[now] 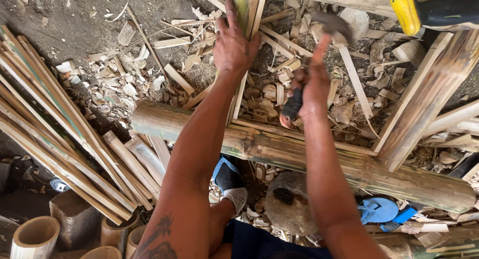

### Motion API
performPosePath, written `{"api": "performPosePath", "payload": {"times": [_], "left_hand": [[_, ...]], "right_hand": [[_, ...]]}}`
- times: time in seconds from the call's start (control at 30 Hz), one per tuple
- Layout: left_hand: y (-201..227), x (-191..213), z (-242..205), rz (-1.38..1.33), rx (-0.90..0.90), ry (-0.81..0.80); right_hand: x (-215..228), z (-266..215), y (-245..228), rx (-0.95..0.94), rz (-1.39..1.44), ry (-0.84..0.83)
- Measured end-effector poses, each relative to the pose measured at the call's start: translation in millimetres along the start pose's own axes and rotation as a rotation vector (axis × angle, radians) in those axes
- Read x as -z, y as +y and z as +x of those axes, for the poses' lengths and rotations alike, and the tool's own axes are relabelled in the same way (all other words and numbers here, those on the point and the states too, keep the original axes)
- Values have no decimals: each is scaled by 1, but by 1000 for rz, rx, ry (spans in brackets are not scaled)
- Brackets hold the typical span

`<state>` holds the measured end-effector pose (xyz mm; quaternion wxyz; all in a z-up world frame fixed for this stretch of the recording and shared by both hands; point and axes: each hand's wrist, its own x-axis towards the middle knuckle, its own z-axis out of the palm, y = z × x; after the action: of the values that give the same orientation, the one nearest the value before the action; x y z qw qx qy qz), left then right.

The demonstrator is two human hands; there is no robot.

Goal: The person assembles a bamboo frame by cutting bamboo pieces with a hand saw and securing them with nails using a hammer. The person repeatedly saws bamboo segments and hammers nails into joints to join the pieces.

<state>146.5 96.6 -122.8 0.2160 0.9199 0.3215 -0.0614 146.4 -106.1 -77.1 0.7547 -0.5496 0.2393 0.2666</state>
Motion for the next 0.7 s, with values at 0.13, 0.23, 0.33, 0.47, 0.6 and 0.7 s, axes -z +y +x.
{"api": "performPosePath", "payload": {"times": [0.13, 0.23, 0.33, 0.47, 0.6, 0.7], "left_hand": [[-6, -4, -4, 12, -52, 83], [-9, -9, -2, -8, -63, 77], [-7, -8, 3, 8, -41, 60], [-12, -10, -5, 10, -82, 105], [-6, -7, -2, 0, -21, 19], [-5, -4, -3, 15, -28, 35]], "right_hand": [[-3, -3, 16, -41, -78, 55], [-2, -1, 22, -151, -183, -284], [-4, 5, 20, 106, 193, -41], [-10, 4, 22, -23, 164, 69], [-20, 2, 20, -3, -61, -80], [-24, -1, 22, -19, 16, 33]]}}
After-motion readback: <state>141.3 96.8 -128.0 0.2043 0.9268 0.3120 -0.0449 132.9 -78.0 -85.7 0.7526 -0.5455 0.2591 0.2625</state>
